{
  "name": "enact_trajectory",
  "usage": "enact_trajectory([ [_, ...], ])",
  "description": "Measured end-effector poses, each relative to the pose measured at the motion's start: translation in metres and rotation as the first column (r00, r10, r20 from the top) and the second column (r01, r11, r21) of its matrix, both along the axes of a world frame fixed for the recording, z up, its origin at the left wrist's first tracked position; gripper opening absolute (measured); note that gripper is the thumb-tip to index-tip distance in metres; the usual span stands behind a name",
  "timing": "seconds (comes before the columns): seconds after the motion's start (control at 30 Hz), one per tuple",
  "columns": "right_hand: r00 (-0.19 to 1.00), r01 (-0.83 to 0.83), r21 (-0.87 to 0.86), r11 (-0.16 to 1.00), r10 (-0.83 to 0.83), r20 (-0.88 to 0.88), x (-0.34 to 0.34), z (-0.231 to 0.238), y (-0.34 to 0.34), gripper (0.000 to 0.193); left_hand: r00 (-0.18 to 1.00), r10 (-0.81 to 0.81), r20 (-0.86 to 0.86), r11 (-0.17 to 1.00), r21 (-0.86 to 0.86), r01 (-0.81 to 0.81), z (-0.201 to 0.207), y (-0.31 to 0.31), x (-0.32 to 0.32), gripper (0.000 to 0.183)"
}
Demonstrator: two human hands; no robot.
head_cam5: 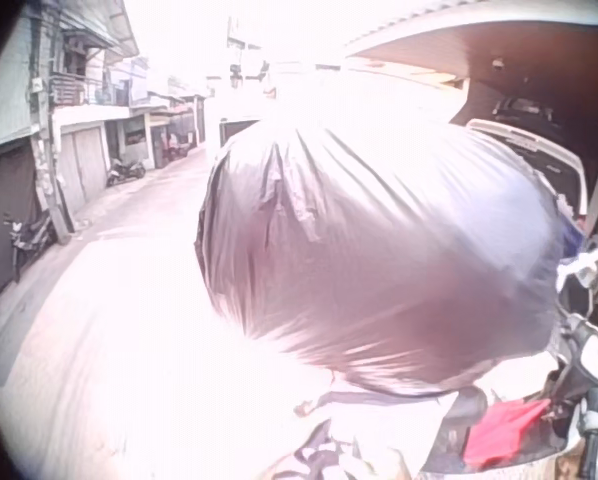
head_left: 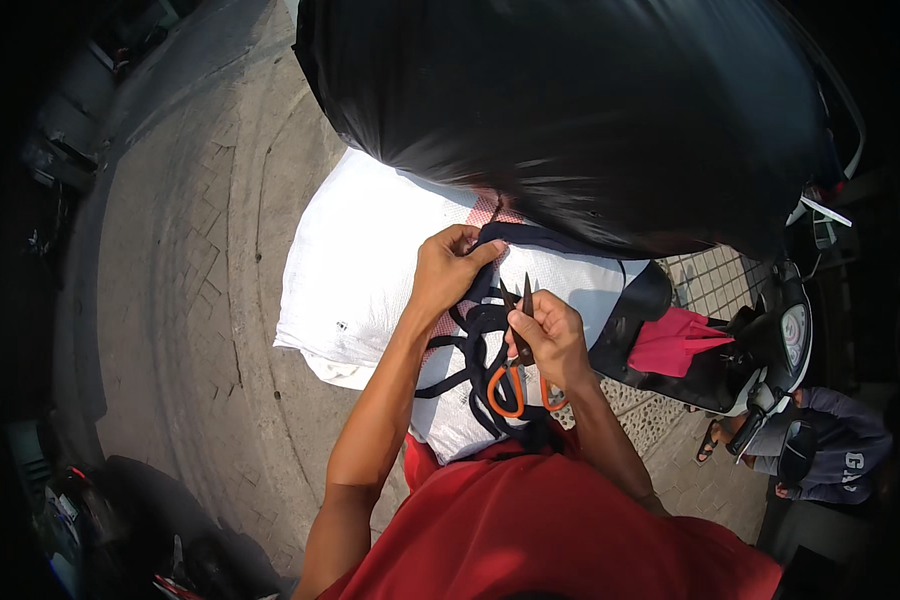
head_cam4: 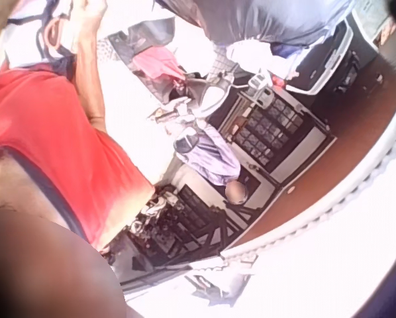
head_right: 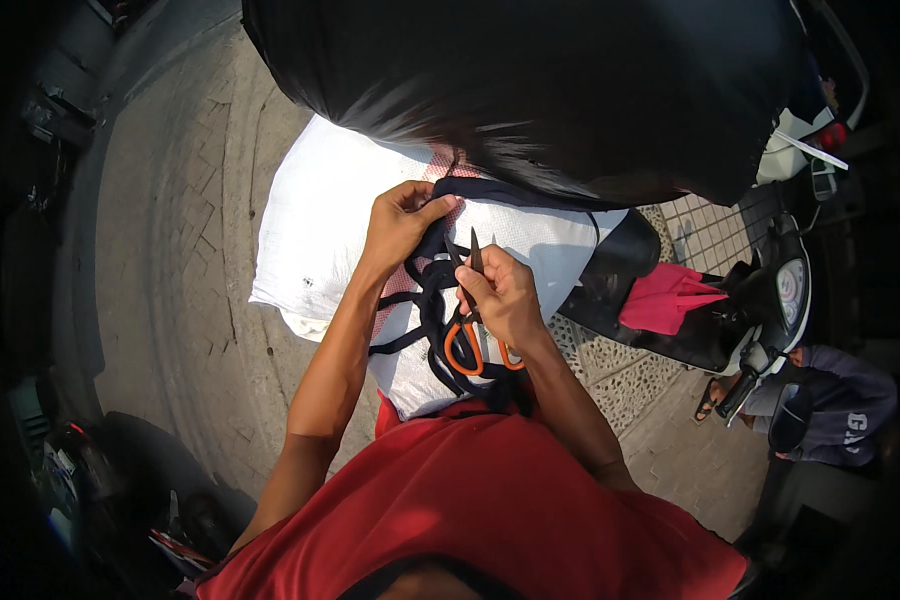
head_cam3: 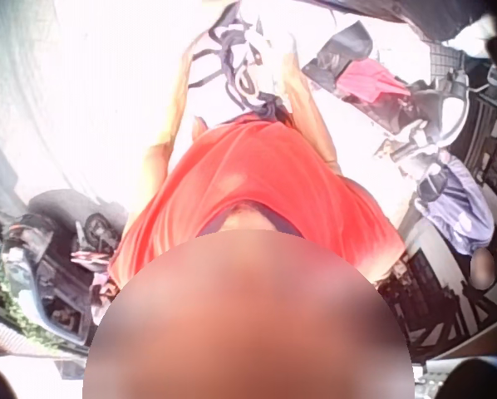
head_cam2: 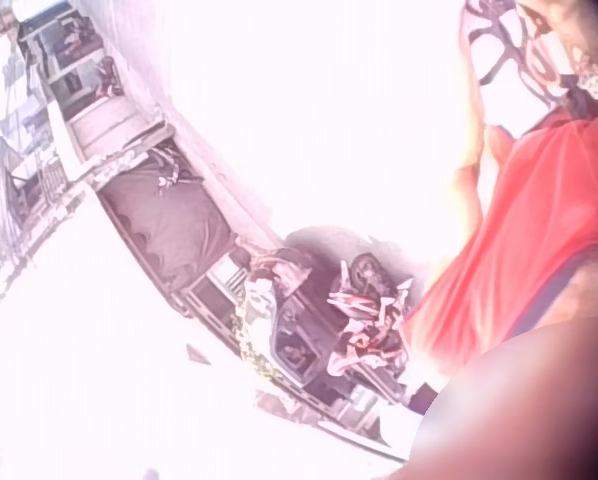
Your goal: The person secures a large white sack and a black plastic bag onto the back of a white scooter using black straps. They use orange-handled scissors to trim excess strap length and then loop and tighten the straps around the scooter's rear frame and license plate area to hold the cargo in place.
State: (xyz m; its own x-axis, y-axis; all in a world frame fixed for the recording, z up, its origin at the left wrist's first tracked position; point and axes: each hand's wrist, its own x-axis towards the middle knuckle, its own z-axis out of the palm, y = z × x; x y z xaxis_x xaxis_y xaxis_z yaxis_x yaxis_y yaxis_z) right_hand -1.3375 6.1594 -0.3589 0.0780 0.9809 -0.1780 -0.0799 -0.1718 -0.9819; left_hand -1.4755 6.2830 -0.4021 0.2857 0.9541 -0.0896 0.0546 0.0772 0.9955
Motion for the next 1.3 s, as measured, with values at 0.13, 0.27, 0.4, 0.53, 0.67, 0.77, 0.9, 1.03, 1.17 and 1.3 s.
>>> enact_trajectory([
  [0.13,0.902,-0.010,-0.058,0.998,0.034,0.430,0.014,-0.003,0.004,0.016,0.993,-0.118,-0.015,0.992,0.034,0.118,-0.003,0.009,0.000,0.015],
  [0.27,0.486,-0.148,0.018,0.989,0.057,0.872,0.023,0.016,0.021,0.023,0.951,-0.260,0.169,0.952,-0.122,0.282,-0.011,0.023,-0.012,0.014],
  [0.4,0.207,-0.227,-0.032,0.973,0.081,0.975,0.022,0.039,0.046,0.020,0.922,-0.270,0.278,0.938,-0.140,0.317,-0.018,0.029,-0.017,0.014],
  [0.53,0.041,-0.302,-0.005,0.953,0.018,0.999,0.022,0.043,0.069,0.015,0.909,-0.307,0.281,0.926,-0.131,0.354,-0.019,0.030,-0.016,0.014],
  [0.67,-0.021,-0.400,-0.017,0.916,0.009,1.000,0.024,0.038,0.078,0.012,0.912,-0.351,0.214,0.914,-0.133,0.383,-0.014,0.029,-0.018,0.018],
  [0.77,-0.058,-0.499,-0.045,0.865,0.018,0.998,0.031,0.046,0.079,0.013,0.904,-0.369,0.214,0.905,-0.137,0.402,-0.013,0.028,-0.019,0.019],
  [0.9,-0.104,-0.538,-0.109,0.836,0.062,0.993,0.029,0.059,0.080,0.023,0.914,-0.343,0.219,0.922,-0.105,0.371,-0.017,0.027,-0.014,0.018],
  [1.03,-0.095,-0.635,-0.246,0.732,0.243,0.965,-0.003,0.052,0.073,0.017,0.868,-0.474,0.146,0.876,-0.019,0.482,-0.015,0.031,-0.018,0.020],
  [1.17,0.086,-0.304,-0.118,0.945,0.151,0.985,0.010,0.064,0.049,0.015,0.856,-0.245,0.454,0.846,-0.332,0.418,0.005,0.029,-0.047,0.035],
  [1.3,0.716,-0.047,-0.229,0.972,0.193,0.671,0.040,0.059,-0.007,0.013,0.987,-0.059,-0.150,0.997,-0.052,0.052,0.030,0.014,-0.050,0.041],
])
